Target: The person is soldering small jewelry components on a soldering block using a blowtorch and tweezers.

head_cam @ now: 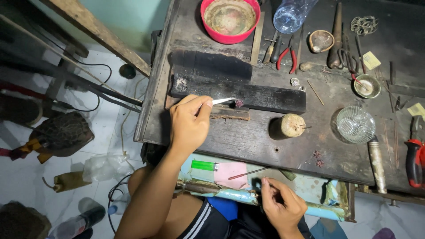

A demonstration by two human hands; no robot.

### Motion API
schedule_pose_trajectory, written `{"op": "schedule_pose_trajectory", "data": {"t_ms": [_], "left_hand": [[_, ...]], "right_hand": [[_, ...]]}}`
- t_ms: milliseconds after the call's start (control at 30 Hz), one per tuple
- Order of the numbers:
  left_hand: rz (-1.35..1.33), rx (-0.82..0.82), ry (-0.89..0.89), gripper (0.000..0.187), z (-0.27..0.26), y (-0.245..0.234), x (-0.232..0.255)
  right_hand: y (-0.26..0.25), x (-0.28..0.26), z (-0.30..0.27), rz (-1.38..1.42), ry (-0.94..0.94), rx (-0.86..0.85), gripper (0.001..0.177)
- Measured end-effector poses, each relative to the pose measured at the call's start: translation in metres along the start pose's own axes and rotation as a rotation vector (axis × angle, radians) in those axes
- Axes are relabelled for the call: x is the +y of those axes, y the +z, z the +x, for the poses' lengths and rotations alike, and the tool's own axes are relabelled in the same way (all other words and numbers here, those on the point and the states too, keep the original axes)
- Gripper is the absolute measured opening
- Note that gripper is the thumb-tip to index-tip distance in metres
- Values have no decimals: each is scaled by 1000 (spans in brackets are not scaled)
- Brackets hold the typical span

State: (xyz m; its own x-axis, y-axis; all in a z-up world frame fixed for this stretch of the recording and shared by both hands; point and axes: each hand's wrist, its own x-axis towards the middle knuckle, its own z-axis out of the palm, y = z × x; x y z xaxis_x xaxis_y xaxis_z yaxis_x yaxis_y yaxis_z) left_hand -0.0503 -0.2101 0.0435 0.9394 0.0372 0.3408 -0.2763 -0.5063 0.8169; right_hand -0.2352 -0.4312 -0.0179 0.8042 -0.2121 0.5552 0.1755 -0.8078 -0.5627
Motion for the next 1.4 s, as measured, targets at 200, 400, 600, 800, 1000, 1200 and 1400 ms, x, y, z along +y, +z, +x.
{"op": "schedule_pose_trajectory", "data": {"t_ms": [200, 400, 600, 800, 1000, 1200, 1400], "left_hand": [[14, 2, -74, 16, -10, 4, -4], [25, 18, -19, 16, -14, 7, -4], [-53, 47, -64, 17, -17, -1, -2], [-15, 166, -83, 15, -10, -14, -19], [91, 373, 20, 14, 2, -26, -37], [151, 430, -16, 15, 7, -23, -43], [187, 429, -44, 13, 5, -21, -46]], "right_hand": [[-3, 6, -6, 57, -2, -4, 6], [-37, 24, -23, 293, 48, -85, 13], [-89, 37, -69, 110, 427, -105, 45], [-9, 337, -213, -77, 726, -492, 73], [6, 408, -285, -171, 765, -622, 71], [10, 396, -252, -268, 831, -722, 70], [2, 388, -269, -375, 981, -831, 69]]}}
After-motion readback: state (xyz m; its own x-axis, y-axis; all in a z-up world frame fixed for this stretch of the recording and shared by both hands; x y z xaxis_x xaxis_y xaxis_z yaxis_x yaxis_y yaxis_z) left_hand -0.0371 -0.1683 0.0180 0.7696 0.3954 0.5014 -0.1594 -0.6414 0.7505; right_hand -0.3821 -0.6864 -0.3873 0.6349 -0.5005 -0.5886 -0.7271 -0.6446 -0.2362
